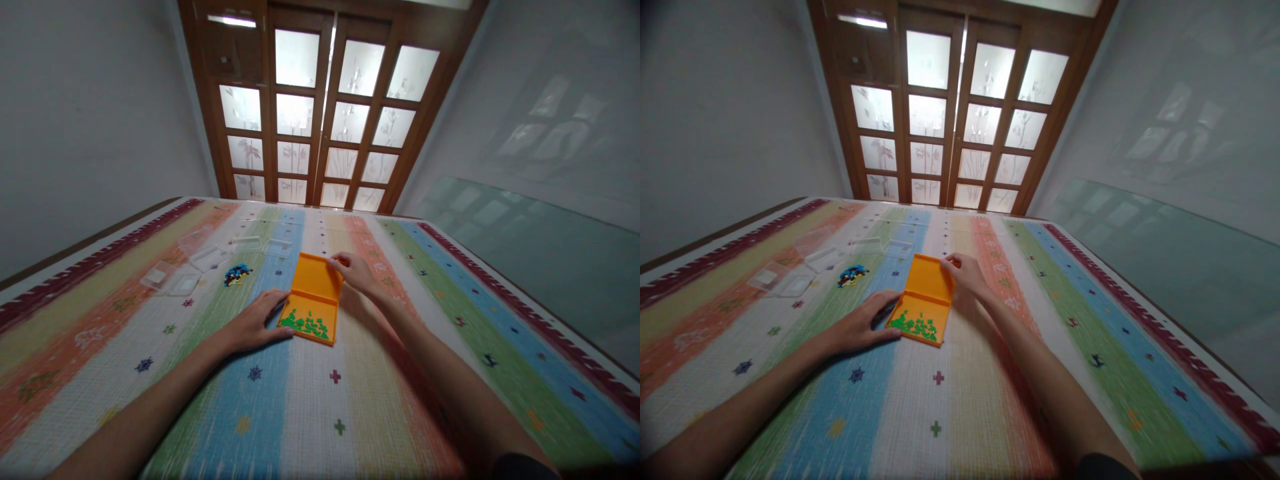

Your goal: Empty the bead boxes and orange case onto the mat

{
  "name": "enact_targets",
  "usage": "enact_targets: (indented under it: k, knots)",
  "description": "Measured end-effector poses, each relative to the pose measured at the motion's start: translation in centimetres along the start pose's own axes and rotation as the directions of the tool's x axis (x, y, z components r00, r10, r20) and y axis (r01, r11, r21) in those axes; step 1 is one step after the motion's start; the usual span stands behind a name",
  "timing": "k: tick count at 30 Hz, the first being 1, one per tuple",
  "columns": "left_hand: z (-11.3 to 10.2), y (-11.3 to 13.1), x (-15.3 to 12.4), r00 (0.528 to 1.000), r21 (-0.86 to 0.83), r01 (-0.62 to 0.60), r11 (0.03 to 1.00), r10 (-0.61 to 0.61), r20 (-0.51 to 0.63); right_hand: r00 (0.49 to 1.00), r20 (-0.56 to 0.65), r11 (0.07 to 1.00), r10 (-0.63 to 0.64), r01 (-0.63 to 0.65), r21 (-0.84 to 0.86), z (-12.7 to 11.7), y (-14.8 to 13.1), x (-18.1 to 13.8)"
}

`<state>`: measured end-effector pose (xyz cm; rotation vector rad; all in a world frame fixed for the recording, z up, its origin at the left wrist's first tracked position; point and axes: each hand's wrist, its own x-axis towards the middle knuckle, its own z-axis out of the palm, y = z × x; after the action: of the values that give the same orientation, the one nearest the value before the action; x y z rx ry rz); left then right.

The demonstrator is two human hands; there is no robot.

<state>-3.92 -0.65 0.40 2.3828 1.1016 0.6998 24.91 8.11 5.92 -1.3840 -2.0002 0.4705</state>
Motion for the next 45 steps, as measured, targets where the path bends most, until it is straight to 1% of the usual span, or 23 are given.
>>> enact_targets:
  k: [4,7,14,17,21,23,25,27,29,31,33,35,38,41,43,45]
  knots:
    - [-0.2,0.1,0.1,1.000,0.038,-0.022,0.999,0.021,0.014,0.997,0.061,0.977,0.050,-0.036,-0.208,1.2,1.5,0.3]
    - [-0.3,0.3,0.0,1.000,0.046,-0.021,0.999,0.021,0.005,0.994,0.091,0.956,0.059,-0.030,-0.292,1.9,2.3,0.1]
    - [-0.3,0.4,0.1,1.000,0.054,-0.029,0.998,0.028,0.010,0.991,0.117,0.926,0.060,-0.011,-0.378,2.3,3.2,-0.1]
    - [-0.3,0.3,0.0,1.000,0.048,-0.020,0.999,0.019,0.010,0.993,0.097,0.924,0.064,-0.023,-0.381,2.0,3.0,-0.3]
    - [-0.2,0.3,0.0,1.000,0.043,0.003,0.999,-0.003,0.002,0.996,0.030,0.927,0.083,-0.066,-0.369,1.2,2.5,-1.8]
    - [-0.2,0.5,0.1,1.000,0.041,0.020,0.999,-0.020,0.002,0.990,0.062,0.927,0.130,-0.099,-0.362,0.7,2.2,-2.9]
    - [0.0,0.7,0.2,0.999,0.033,0.036,0.999,-0.036,0.002,0.973,0.155,0.937,0.169,-0.110,-0.331,0.3,1.9,-4.0]
    - [0.1,1.0,0.2,0.999,0.022,0.048,0.999,-0.048,-0.007,0.952,0.257,0.955,0.167,-0.091,-0.282,0.0,1.6,-5.0]
    - [0.4,1.3,0.3,0.998,0.013,0.061,0.998,-0.061,-0.025,0.940,0.307,0.969,0.149,-0.077,-0.237,0.0,1.2,-5.7]
    - [0.6,1.5,0.4,0.996,0.004,0.083,0.997,-0.083,-0.039,0.944,0.290,0.974,0.154,-0.096,-0.203,0.2,0.9,-6.1]
    - [0.7,1.7,0.4,0.992,-0.016,0.113,0.994,-0.113,-0.060,0.949,0.250,0.977,0.193,-0.163,-0.135,0.6,0.6,-6.3]
    - [0.6,1.9,0.5,0.984,-0.065,0.153,0.986,-0.158,-0.082,0.940,0.220,0.963,0.261,-0.270,0.011,1.0,0.3,-6.4]
    - [0.1,2.5,0.8,0.963,-0.229,0.228,0.946,-0.255,-0.092,0.918,0.200,0.882,0.343,-0.388,0.269,1.3,-0.4,-6.4]
    - [-0.5,2.8,1.3,0.933,-0.444,0.282,0.850,-0.351,-0.079,0.915,0.171,0.823,0.366,-0.404,0.401,1.2,-1.2,-6.3]
    - [-0.8,2.7,1.5,0.910,-0.549,0.285,0.786,-0.402,-0.103,0.917,0.172,0.808,0.360,-0.399,0.433,1.2,-1.8,-6.2]
    - [-1.1,2.3,1.6,0.893,-0.613,0.266,0.744,-0.429,-0.133,0.922,0.190,0.804,0.338,-0.388,0.451,1.2,-2.3,-6.1]
